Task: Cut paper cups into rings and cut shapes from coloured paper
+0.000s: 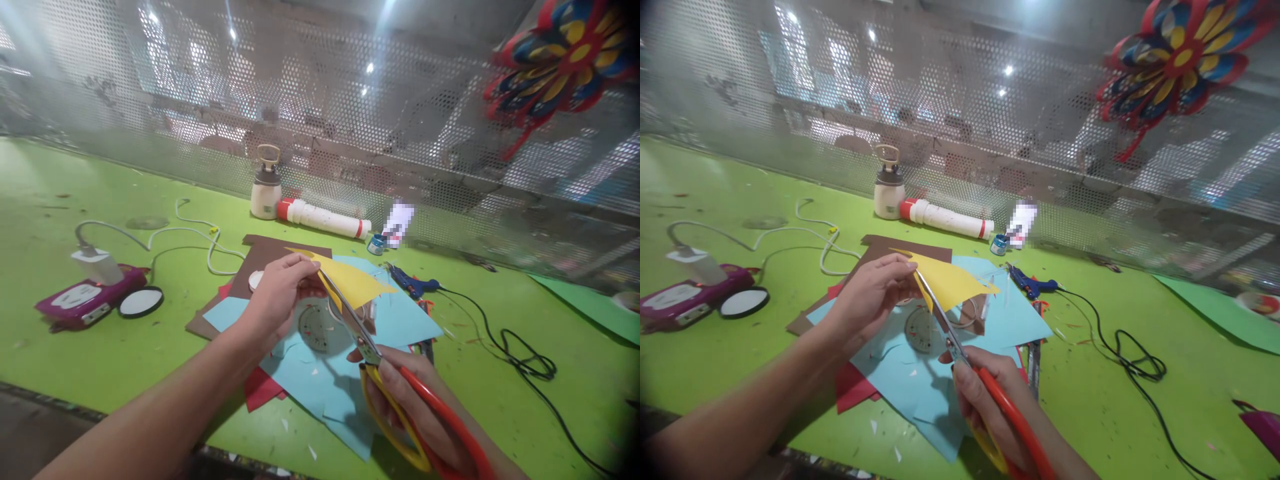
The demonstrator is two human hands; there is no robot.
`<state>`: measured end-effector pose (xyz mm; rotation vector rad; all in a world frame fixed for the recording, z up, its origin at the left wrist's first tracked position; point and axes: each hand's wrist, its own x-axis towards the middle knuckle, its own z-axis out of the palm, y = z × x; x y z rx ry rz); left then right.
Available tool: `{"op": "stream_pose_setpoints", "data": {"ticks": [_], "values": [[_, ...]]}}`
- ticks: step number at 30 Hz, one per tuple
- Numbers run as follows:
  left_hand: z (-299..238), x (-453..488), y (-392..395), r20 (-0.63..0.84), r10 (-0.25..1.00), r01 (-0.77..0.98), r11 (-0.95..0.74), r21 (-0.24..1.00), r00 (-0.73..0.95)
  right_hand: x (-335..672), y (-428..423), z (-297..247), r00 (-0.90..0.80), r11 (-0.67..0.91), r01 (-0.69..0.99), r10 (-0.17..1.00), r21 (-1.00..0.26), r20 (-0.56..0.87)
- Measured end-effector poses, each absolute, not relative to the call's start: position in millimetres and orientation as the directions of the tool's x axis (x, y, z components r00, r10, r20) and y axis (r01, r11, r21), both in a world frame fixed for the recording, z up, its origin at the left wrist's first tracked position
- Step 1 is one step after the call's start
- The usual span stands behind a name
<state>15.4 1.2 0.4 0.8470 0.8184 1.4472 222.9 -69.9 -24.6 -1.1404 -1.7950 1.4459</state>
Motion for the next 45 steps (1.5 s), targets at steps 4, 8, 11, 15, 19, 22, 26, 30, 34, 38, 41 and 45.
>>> {"op": "stream_pose_setpoints", "data": {"ticks": [4,8,11,15,19,22,26,30,34,38,41,45], "values": [[-1.8,14.9,0.7,0.041,0.999,-0.507,-0.051,0.860,-0.031,224.1,-71.7,-23.8,-0.474,0.051,0.284,0.875,-0.958,-0.094],[-2.3,15.3,1.3,0.039,0.999,-0.513,-0.051,0.857,-0.034,226.0,-71.4,-23.4,-0.478,0.081,0.319,0.874,-0.944,-0.086],[-2.1,16.0,2.2,0.045,0.998,-0.511,-0.056,0.858,-0.032,224.9,-69.7,-22.7,-0.481,0.100,0.327,0.874,-0.940,-0.074],[-2.0,16.1,2.1,0.036,0.999,-0.511,-0.042,0.859,-0.023,222.4,-69.0,-20.8,-0.463,0.109,0.349,0.883,-0.931,-0.070],[-2.5,15.4,1.7,0.033,0.999,-0.513,-0.040,0.858,-0.023,222.4,-69.4,-19.6,-0.456,0.126,0.370,0.888,-0.921,-0.062],[-2.8,13.8,2.9,0.029,1.000,-0.519,-0.028,0.854,-0.006,222.8,-68.8,-19.7,-0.453,0.131,0.383,0.890,-0.914,-0.062],[-2.4,10.7,6.1,-0.001,1.000,-0.554,0.001,0.832,0.001,222.2,-68.1,-19.6,-0.444,0.130,0.397,0.893,-0.909,-0.066],[-2.5,8.7,9.3,-0.014,0.999,-0.595,-0.012,0.804,-0.039,220.3,-70.7,-14.1,-0.435,0.127,0.395,0.898,-0.910,-0.063],[-1.6,8.0,11.1,-0.052,0.994,-0.663,-0.023,0.748,-0.093,216.6,-77.2,-11.0,-0.416,0.084,0.340,0.907,-0.937,-0.070],[1.0,10.3,10.3,-0.080,0.985,-0.721,-0.054,0.691,-0.151,214.0,-76.2,-23.8,-0.329,0.123,0.359,0.944,-0.925,-0.002],[0.7,14.3,7.7,-0.102,0.980,-0.740,-0.060,0.670,-0.172,215.4,-69.1,-33.0,-0.306,0.259,0.495,0.945,-0.830,0.112],[-0.4,21.4,2.5,-0.128,0.976,-0.762,-0.053,0.645,-0.176,217.7,-63.0,-33.7,-0.267,0.318,0.548,0.943,-0.773,0.198]]}}
